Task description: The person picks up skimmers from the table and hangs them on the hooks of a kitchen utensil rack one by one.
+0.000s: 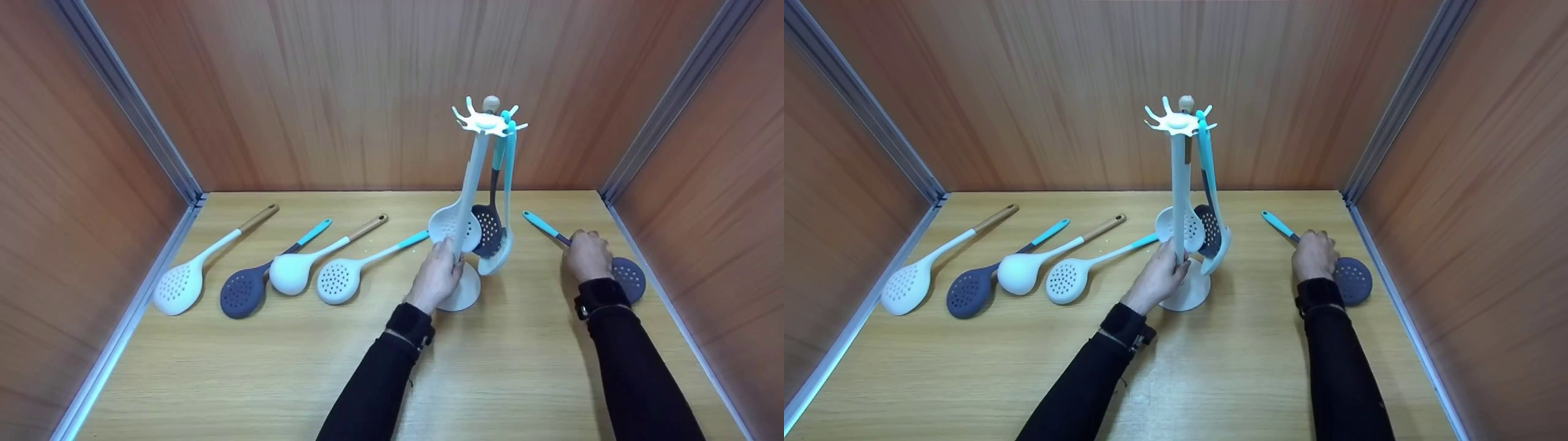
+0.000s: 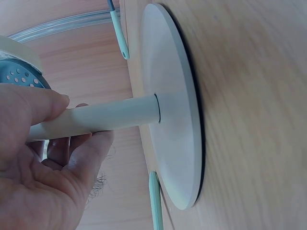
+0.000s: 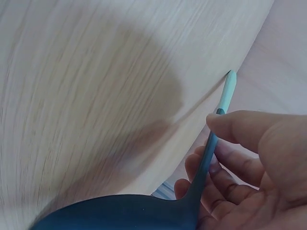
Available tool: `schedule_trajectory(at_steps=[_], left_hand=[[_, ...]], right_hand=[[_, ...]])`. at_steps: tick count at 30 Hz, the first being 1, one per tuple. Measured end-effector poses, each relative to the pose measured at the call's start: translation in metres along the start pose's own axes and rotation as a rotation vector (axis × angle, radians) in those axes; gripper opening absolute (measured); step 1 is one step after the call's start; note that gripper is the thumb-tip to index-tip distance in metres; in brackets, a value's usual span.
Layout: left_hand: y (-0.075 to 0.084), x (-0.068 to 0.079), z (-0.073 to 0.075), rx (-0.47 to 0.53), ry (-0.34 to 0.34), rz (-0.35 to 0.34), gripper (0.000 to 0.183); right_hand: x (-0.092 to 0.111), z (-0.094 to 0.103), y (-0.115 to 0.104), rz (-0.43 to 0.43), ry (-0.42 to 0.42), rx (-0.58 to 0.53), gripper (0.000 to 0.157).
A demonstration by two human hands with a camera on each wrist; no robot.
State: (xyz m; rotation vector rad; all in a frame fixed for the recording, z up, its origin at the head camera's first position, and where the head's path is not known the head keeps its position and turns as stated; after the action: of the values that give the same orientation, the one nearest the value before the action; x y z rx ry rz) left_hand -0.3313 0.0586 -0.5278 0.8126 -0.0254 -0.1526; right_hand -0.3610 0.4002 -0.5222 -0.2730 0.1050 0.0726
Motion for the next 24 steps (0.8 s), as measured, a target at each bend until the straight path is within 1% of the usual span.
schedule_trajectory(at_steps=[7, 11, 17, 24], left_hand=[[0.0013, 0.0002, 0.001, -0.029, 0.0, -0.002, 0.013], [0.0009, -0.0004, 0.0007, -0.024, -0.005, 0.003, 0.014], [0.0003, -0.0002, 0.0005, -0.01, 0.0, -0.001, 0.013], [0.0002, -0.0018, -0.0003, -0.014, -0.013, 0.02, 0.013]], right_hand=[[0.0008, -0.0017, -0.0011, 0.022, 0.041, 0.009, 0.027], [0.0008, -0.0034, -0.0003, 0.031, 0.064, 0.011, 0.025], [0.0011, -0.0037, -0.0014, 0.022, 0.063, 0.009, 0.025], [0.002, -0.0037, -0.0022, 0.019, 0.078, 0.004, 0.025]])
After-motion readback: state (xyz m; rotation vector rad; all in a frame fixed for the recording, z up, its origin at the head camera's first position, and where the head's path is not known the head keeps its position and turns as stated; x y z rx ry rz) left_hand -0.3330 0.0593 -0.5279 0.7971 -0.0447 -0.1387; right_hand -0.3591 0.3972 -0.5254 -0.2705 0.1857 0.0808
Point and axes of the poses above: each hand's wrist, its own x-axis away from the middle knuckle, its own z-axis out of the back of the hand, y = z × x, the point moved 4 cm from there along -x, towards the middle knuckle, and after that the axes turned 15 degrees about z, right-handed, at the moved point
